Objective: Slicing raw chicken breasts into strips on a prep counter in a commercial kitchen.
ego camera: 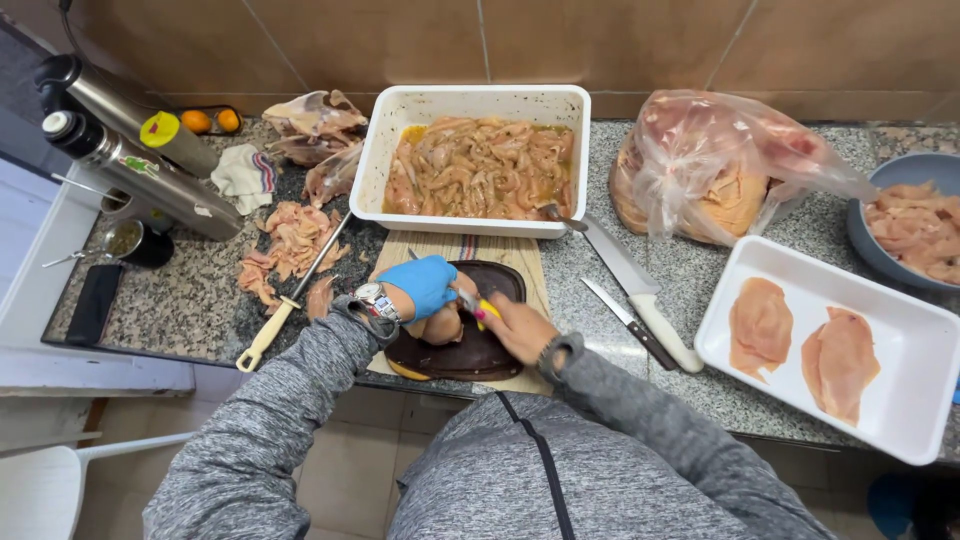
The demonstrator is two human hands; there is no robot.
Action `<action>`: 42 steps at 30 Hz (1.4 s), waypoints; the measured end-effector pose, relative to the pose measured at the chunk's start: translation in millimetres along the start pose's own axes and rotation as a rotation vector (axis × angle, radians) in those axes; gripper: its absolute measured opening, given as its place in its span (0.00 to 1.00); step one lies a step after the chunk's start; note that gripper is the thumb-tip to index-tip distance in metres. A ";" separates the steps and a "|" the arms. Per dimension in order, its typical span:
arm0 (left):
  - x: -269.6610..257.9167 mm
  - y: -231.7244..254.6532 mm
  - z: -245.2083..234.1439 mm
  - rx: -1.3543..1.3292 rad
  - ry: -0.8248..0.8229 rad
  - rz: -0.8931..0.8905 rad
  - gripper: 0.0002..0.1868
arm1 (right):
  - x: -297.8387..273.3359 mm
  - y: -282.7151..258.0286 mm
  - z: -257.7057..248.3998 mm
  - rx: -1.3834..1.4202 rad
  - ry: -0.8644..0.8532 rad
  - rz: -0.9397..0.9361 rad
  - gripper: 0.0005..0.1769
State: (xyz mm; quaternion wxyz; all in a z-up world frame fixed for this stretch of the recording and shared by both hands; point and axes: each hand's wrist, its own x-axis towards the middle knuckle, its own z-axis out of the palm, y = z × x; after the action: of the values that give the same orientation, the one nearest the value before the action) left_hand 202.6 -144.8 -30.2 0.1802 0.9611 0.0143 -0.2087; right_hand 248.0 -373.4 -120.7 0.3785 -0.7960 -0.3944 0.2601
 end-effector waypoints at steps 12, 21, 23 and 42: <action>8.9 7.9 -12.4 -0.008 0.106 0.079 0.14 | -40.7 1.8 -12.5 0.502 -0.135 0.239 0.20; 20.7 15.3 7.9 -0.072 0.203 0.066 0.16 | -68.1 -21.5 -48.1 0.521 -0.310 0.481 0.19; 22.8 13.3 10.1 -0.120 0.237 0.009 0.15 | -75.6 -35.6 -56.6 0.481 -0.342 0.516 0.19; -20.8 -28.2 25.0 0.060 0.556 0.434 0.52 | -128.7 -31.5 -94.8 0.460 -0.163 0.535 0.22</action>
State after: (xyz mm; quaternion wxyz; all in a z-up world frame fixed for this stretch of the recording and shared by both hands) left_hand 170.8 -126.2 -52.5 0.1811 0.9668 -0.1478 0.1037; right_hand 230.7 -504.5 -25.5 0.4336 -0.7416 -0.1320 0.4946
